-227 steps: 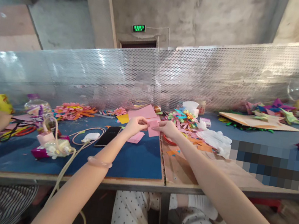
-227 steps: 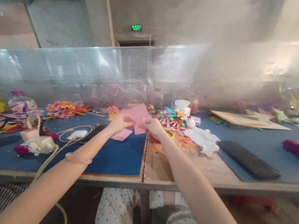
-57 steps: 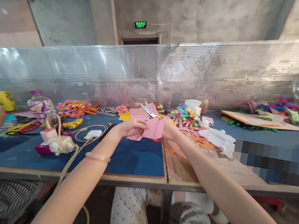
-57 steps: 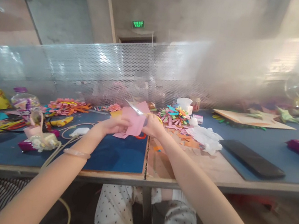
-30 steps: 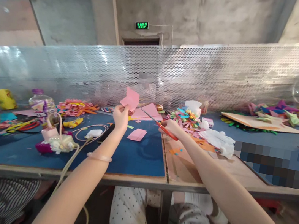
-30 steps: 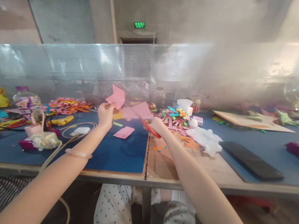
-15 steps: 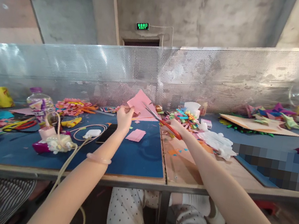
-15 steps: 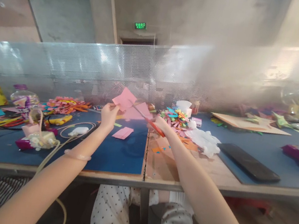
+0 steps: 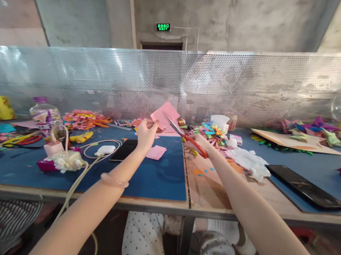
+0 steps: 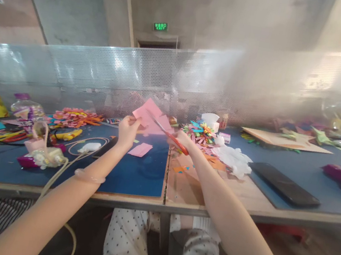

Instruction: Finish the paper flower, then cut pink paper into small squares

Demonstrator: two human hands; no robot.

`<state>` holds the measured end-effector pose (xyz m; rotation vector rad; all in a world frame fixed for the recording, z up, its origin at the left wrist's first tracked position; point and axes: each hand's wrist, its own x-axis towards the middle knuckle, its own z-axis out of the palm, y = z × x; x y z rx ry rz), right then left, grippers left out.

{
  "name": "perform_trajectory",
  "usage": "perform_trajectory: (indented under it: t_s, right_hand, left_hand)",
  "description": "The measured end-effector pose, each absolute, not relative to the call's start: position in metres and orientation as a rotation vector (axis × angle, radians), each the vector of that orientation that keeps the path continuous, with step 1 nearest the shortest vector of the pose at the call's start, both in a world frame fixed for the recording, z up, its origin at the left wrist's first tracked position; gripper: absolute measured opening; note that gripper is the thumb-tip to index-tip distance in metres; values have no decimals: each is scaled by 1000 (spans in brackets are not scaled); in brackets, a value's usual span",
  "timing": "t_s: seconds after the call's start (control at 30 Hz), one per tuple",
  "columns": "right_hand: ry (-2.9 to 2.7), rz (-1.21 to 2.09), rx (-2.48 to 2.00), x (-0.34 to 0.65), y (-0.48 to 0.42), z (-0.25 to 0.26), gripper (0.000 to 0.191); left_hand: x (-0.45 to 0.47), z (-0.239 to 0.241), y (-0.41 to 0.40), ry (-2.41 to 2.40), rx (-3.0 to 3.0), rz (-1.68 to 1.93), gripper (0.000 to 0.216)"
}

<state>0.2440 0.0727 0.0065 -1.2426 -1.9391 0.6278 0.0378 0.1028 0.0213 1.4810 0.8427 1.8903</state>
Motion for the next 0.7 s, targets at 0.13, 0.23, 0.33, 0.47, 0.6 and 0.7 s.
perform_trajectory:
  t_s: [0.13,0.23,0.33,0.47,0.6,0.7]
  right_hand:
    - [-1952,623,-1221,244,72,7,12]
    - [-1948,625,-1224,244,73,6,13]
    - [-1927,654,-1234,244,74,5,14]
    - [-1925,624,-1245,243,72,6,15]
    - [-1901,569,-1321,240,67,9,16]
    - [-1887,551,-1363,239,66,10,17]
  left_hand:
    - [38,21,102,862,1486,1897,20]
    - [39,22,101,883,1490,1885,20]
    - [39,23,99,896,1485,1878,20]
    - [40,25,97,917,1492,1866,18]
    - [39,25,96,939,1510,1865,18]
    - [39,24,96,917,1498,1843,18]
